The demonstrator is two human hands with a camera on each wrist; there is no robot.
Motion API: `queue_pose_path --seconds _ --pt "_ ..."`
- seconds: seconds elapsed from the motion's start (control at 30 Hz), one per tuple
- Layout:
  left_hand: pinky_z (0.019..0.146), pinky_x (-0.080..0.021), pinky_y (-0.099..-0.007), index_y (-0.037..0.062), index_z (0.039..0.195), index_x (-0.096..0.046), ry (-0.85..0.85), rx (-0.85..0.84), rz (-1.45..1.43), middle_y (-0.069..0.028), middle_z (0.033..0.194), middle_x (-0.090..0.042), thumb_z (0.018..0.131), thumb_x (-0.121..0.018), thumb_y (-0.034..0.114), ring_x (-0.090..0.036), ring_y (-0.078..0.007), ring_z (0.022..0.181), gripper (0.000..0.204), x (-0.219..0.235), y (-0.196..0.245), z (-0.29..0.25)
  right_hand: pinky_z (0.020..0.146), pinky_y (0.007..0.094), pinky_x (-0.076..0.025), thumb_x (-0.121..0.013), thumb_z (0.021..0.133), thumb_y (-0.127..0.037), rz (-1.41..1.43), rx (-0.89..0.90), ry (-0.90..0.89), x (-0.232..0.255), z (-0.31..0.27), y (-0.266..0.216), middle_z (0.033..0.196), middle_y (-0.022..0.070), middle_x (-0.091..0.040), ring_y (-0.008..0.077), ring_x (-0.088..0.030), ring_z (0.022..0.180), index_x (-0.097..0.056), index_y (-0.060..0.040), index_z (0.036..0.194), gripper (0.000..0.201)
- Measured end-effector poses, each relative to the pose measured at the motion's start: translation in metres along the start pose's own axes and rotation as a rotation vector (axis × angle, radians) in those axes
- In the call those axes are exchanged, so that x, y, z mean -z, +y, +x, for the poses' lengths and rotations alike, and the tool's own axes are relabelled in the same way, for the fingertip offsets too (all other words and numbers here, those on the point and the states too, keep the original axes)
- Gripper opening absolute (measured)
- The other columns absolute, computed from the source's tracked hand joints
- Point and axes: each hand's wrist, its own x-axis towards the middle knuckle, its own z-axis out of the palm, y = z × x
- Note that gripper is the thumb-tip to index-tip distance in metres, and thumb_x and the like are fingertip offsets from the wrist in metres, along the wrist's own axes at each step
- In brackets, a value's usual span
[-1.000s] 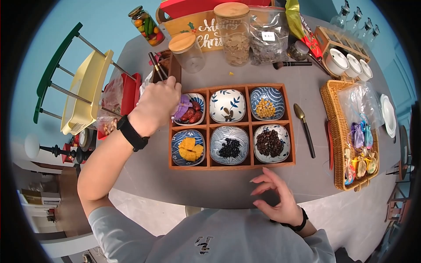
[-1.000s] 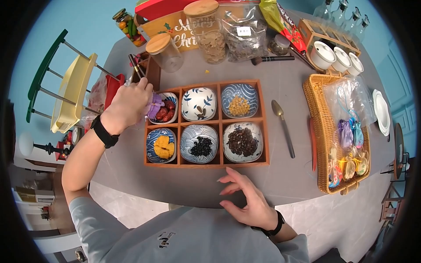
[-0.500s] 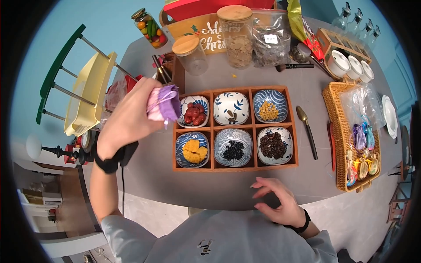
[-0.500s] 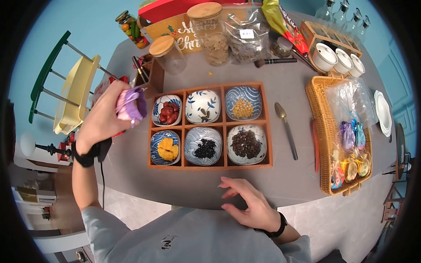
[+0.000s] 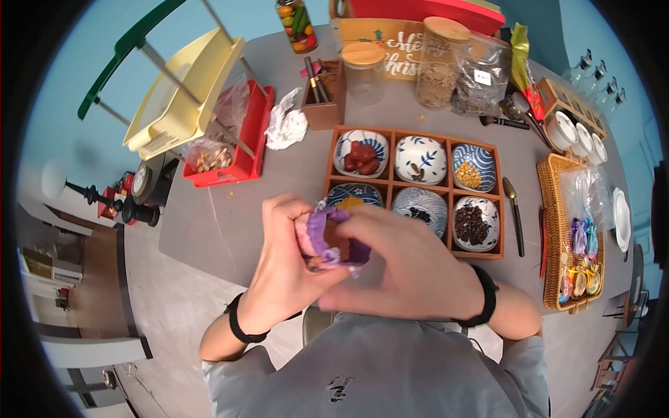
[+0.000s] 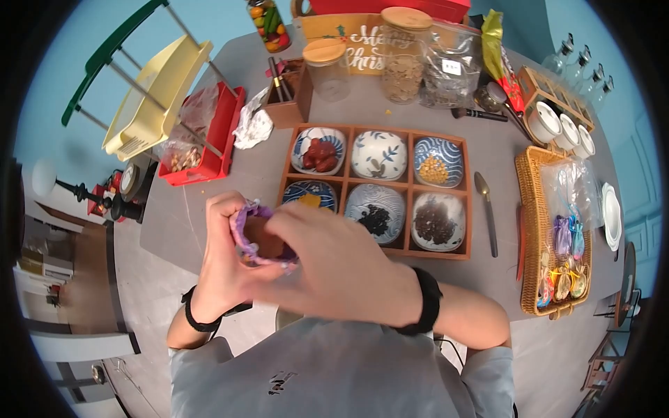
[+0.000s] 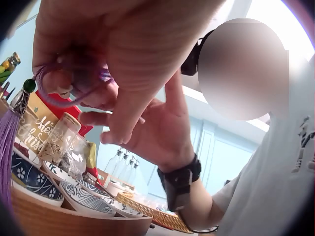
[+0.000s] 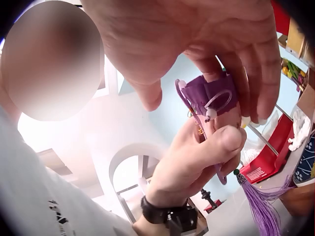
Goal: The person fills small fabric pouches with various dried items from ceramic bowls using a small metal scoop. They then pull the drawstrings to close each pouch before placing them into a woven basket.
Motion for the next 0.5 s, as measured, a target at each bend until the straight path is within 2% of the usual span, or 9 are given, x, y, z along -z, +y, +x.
queue_pose_path --seconds 0.07,0.13,0.17,0.2,0.23,0.3,0.33,0.43,0.5 --pt "0.093 -0.052 -0.0405 0.0058 0.135 -0.036 0.014 0.065 -0.264 -0.0153 0.129 -0.045 0.063 -0.098 0.010 -0.055 -0.0258 0.116 0.095 0.001 -0.015 -0.012 0.061 0.0444 -0.047 -0.076 0.087 -0.037 0.062 -0.007 -0.016 -0.015 0.023 0.011 0.077 0.0130 -0.064 0.0341 -0.064 0.072 -0.066 -0.0037 0.089 0.034" --pt "0.100 -0.053 -0.0400 0.0062 0.145 -0.030 -0.021 0.194 -0.702 -0.0124 0.139 -0.045 0.067 -0.096 0.007 -0.054 -0.0223 0.126 0.102 0.011 -0.018 -0.017 0.060 0.0447 -0.045 -0.072 0.089 -0.030 0.080 0.008 -0.029 -0.018 0.044 0.015 0.072 0.0156 -0.062 0.0366 -0.062 0.068 -0.068 -0.0036 0.087 0.027" --pt "0.101 -0.054 -0.0384 0.0051 0.150 -0.026 0.032 0.174 -0.851 -0.0124 0.141 -0.050 0.080 -0.089 0.009 -0.057 -0.0223 0.127 0.095 0.015 -0.028 -0.018 0.059 0.0445 -0.045 -0.070 0.090 -0.028 0.084 0.005 -0.035 -0.019 0.054 0.015 0.070 0.0162 -0.061 0.0374 -0.061 0.067 -0.068 -0.0034 0.085 0.025" --pt "0.098 -0.055 -0.0366 0.0029 0.148 -0.032 0.075 0.264 -1.004 -0.0114 0.133 -0.057 0.087 -0.082 0.011 -0.061 -0.0207 0.120 0.079 0.020 -0.031 -0.020 0.061 0.0431 -0.046 -0.070 0.089 -0.025 0.148 -0.063 -0.140 -0.018 0.063 0.016 0.076 0.0167 -0.063 0.0373 -0.062 0.072 -0.066 -0.0022 0.093 0.023" --pt "0.095 -0.057 -0.0348 0.0006 0.146 -0.038 0.120 0.353 -1.156 -0.0104 0.126 -0.063 0.095 -0.076 0.013 -0.065 -0.0190 0.113 0.065 0.025 -0.034 -0.022 0.064 0.0383 -0.047 -0.071 0.090 -0.021 0.132 -0.023 -0.131 -0.020 0.072 0.018 0.080 0.0136 -0.064 0.0291 -0.062 0.074 -0.066 -0.0016 0.098 0.021" --pt "0.084 -0.059 -0.0342 -0.0011 0.137 -0.049 0.123 0.346 -1.016 -0.0109 0.119 -0.067 0.103 -0.064 0.018 -0.068 -0.0173 0.099 0.042 0.030 -0.052 -0.027 0.071 0.0286 -0.049 -0.074 0.090 -0.013 0.102 0.055 -0.115 -0.028 0.087 0.020 0.087 0.0073 -0.066 0.0127 -0.061 0.079 -0.065 -0.0003 0.109 0.024" --pt "0.078 -0.061 -0.0339 -0.0019 0.132 -0.054 0.125 0.342 -0.947 -0.0112 0.115 -0.069 0.106 -0.059 0.021 -0.070 -0.0164 0.092 0.035 0.031 -0.062 -0.031 0.076 0.0280 -0.050 -0.073 0.090 -0.009 0.312 -0.024 -0.152 -0.034 0.093 0.019 0.092 0.0071 -0.067 0.0117 -0.062 0.084 -0.064 0.0000 0.113 0.026" --pt "0.075 -0.056 -0.0269 -0.0031 0.117 -0.064 0.275 0.271 -0.908 -0.0073 0.099 -0.072 0.106 -0.059 0.013 -0.069 -0.0101 0.085 0.020 0.031 -0.082 -0.041 0.079 0.0281 -0.051 -0.071 0.090 -0.007 0.229 -0.093 -0.300 -0.038 0.113 0.014 0.094 0.0075 -0.069 0.0106 -0.063 0.086 -0.063 0.0015 0.113 0.025" --pt "0.068 -0.056 -0.0282 -0.0027 0.118 -0.062 0.328 0.291 -0.927 -0.0088 0.096 -0.071 0.107 -0.058 0.017 -0.068 -0.0124 0.077 0.023 0.033 -0.080 -0.047 0.075 0.0280 -0.051 -0.070 0.090 -0.007 0.153 -0.007 -0.340 -0.047 0.129 0.010 0.088 0.0088 -0.070 0.0103 -0.063 0.082 -0.066 0.0033 0.104 0.018"
